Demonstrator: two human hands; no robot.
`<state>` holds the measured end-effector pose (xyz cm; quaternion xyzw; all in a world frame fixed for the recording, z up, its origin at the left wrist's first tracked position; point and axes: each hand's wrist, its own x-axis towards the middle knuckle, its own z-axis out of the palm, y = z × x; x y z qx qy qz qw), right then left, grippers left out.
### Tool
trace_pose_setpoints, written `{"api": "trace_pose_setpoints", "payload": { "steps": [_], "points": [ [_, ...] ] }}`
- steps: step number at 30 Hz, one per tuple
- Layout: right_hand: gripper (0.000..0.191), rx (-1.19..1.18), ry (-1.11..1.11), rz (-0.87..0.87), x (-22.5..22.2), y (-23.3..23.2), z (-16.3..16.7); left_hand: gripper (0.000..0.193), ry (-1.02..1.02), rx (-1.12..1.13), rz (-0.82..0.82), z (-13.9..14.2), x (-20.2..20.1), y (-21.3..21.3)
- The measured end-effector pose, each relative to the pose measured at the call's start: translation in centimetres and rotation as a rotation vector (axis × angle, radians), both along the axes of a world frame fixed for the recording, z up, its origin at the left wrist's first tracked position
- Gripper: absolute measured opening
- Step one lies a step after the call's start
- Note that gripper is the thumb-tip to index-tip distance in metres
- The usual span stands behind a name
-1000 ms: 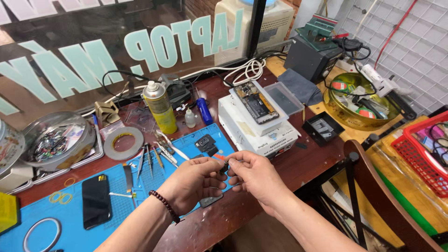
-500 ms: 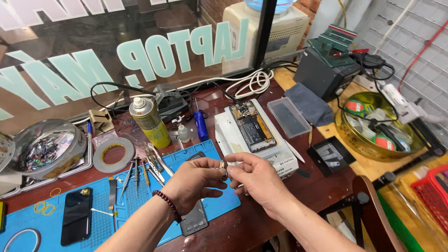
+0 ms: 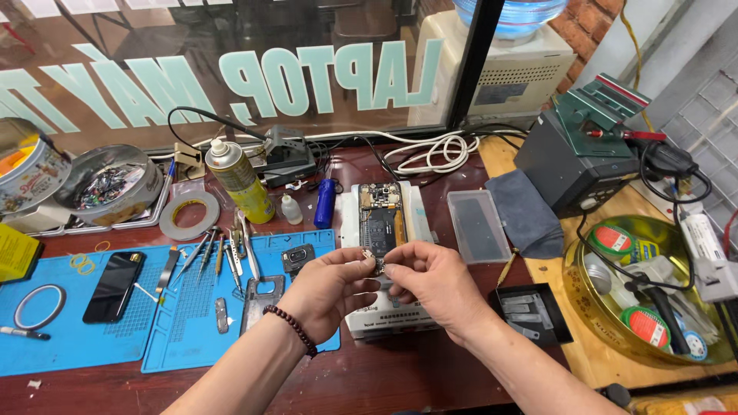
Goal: The person aligns and inserts a flexible ribbon cable into a smartphone motherboard, then uses tweezers to press and secure the connector. The person also handles a small camera module and places it onto the board.
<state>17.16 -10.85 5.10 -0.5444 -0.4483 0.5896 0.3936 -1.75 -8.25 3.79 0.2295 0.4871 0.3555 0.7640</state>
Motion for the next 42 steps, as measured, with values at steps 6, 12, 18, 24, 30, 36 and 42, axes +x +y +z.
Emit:
{"api": "trace_pose_setpoints", "payload": {
  "steps": [6,12,18,24,30,36,42],
  "points": [
    [0.018,-0.021,0.001,0.024,0.7,1.2,-0.6,0.022,0.065,0.055,0.02,0.5,0.1,-0.6],
    [0.02,-0.052,0.026,-0.02,1.1,1.9,-0.7,0.022,0.112,0.056,0.007,0.0,0.0,0.0],
    [0.031,-0.062,0.011,0.062,1.1,2.4,0.3,0.022,0.037,0.078,0.015,-0.6,-0.2,0.8],
    [0.055,-0.035,-0.047,0.185,0.8,1.5,0.8,0.014,0.089,0.07,0.035,-0.9,1.0,1.0],
    [0.048,-0.063,-0.023,0.032,0.7,0.9,0.3,0.024,0.001,0.079,0.017,-0.9,1.3,0.9],
    [0.033,-0.008,-0.104,0.064,1.4,0.8,-0.5,0.037,0.131,0.095,0.006,-1.1,1.2,1.2],
    [0.023,0.005,-0.256,0.021,1.9,1.0,-2.5,0.037,0.166,0.12,0.012,-2.1,1.1,1.4]
  ]
}}
